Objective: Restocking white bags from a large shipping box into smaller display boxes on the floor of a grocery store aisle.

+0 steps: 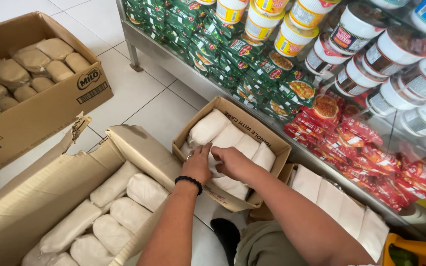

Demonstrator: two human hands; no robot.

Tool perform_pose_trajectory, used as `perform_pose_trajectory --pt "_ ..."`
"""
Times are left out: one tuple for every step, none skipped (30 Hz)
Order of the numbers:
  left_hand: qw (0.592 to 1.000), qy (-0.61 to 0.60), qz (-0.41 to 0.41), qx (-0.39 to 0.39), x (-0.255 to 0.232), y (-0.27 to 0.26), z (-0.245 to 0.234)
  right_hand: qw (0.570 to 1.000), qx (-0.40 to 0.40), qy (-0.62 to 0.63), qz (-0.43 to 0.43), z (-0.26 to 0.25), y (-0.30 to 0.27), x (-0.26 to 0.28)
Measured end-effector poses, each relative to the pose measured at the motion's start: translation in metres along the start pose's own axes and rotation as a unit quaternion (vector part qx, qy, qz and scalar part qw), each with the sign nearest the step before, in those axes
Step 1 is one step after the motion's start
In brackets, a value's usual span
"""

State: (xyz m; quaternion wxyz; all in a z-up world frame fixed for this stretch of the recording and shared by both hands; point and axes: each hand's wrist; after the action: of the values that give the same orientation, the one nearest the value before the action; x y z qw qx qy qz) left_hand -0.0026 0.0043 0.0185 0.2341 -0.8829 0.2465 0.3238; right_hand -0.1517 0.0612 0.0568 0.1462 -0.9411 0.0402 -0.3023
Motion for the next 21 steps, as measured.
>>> perform_pose_trajectory --pt "1.000 -0.003 0.002 -0.002 -0.004 -0.002 -0.003 1.000 0.000 -0.004 0.000 -0.005 -0.003 0.004" --pt "1.000 0.002 0.004 0.008 -0.007 -0.003 -0.006 1.000 -0.017 0.010 -0.009 -0.011 -0.005 0.009" --pt "1.000 0.007 0.006 0.018 -0.011 -0.005 -0.010 0.999 -0.034 0.023 -0.017 -0.016 -0.008 0.013" --pt "1.000 0.007 0.007 0.018 -0.006 -0.001 -0.006 0.999 -0.035 0.022 -0.017 -0.017 -0.008 0.011" --pt "0.999 -0.031 0.016 0.021 0.000 0.002 -0.003 0.995 -0.057 0.068 -0.038 -0.018 -0.009 0.008" --pt "0.997 -0.069 0.024 0.024 0.005 0.005 0.001 0.988 -0.079 0.115 -0.060 -0.019 -0.009 0.006" --pt "0.997 -0.071 0.024 0.023 0.004 0.005 0.001 0.989 -0.078 0.113 -0.060 -0.018 -0.006 -0.003" --pt "0.993 -0.113 0.032 0.007 0.004 0.005 0.000 0.975 -0.102 0.182 -0.081 -0.016 -0.002 -0.011" --pt "0.987 -0.156 0.040 -0.009 0.004 0.005 -0.001 0.955 -0.125 0.250 -0.102 -0.014 0.003 -0.020" --pt "0.987 -0.156 0.040 -0.010 -0.001 0.002 -0.007 0.955 -0.124 0.249 -0.102 -0.018 0.001 -0.017" --pt "0.984 -0.176 0.029 -0.030 -0.006 -0.002 -0.012 0.942 -0.128 0.294 -0.097 -0.022 0.000 -0.014" --pt "0.979 -0.196 0.018 -0.050 -0.012 -0.004 -0.018 0.928 -0.131 0.337 -0.092 -0.028 -0.001 -0.012" --pt "0.979 -0.198 0.018 -0.051 -0.014 -0.005 -0.021 0.928 -0.131 0.335 -0.093 -0.031 -0.003 -0.010" --pt "0.974 -0.211 0.003 -0.076 -0.016 -0.005 -0.025 0.925 -0.102 0.358 -0.075 -0.033 -0.004 -0.009" --pt "0.969 -0.225 -0.013 -0.101 -0.018 -0.005 -0.028 0.921 -0.074 0.379 -0.056 -0.036 -0.006 -0.007" --pt "0.969 -0.225 -0.013 -0.103 -0.016 -0.002 -0.027 0.921 -0.072 0.378 -0.058 -0.034 -0.005 -0.012" --pt "0.943 -0.308 -0.016 -0.127 -0.014 0.002 -0.025 0.927 -0.037 0.372 -0.034 -0.032 -0.005 -0.018" --pt "0.909 -0.389 -0.019 -0.150 -0.011 0.005 -0.023 0.931 0.000 0.365 -0.009 -0.029 -0.005 -0.023" --pt "0.908 -0.390 -0.021 -0.152 -0.012 0.003 -0.029 0.931 0.002 0.365 -0.009 -0.029 -0.006 -0.021" --pt "0.860 -0.482 -0.036 -0.163 -0.014 0.002 -0.034 0.935 0.016 0.354 0.008 -0.028 -0.006 -0.019" --pt "0.803 -0.569 -0.050 -0.173 -0.015 0.001 -0.039 0.939 0.030 0.343 0.025 -0.028 -0.007 -0.017"
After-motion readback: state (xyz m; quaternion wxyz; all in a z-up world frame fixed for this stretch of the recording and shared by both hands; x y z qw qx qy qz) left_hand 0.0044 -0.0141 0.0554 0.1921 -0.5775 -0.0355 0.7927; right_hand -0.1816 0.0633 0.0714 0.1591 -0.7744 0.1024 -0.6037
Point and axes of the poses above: each hand's wrist, its own y-axis towards the middle knuckle, its own z-axis out of the palm, x = y × z, and after that the axes turned 2 degrees about -y, right-handed
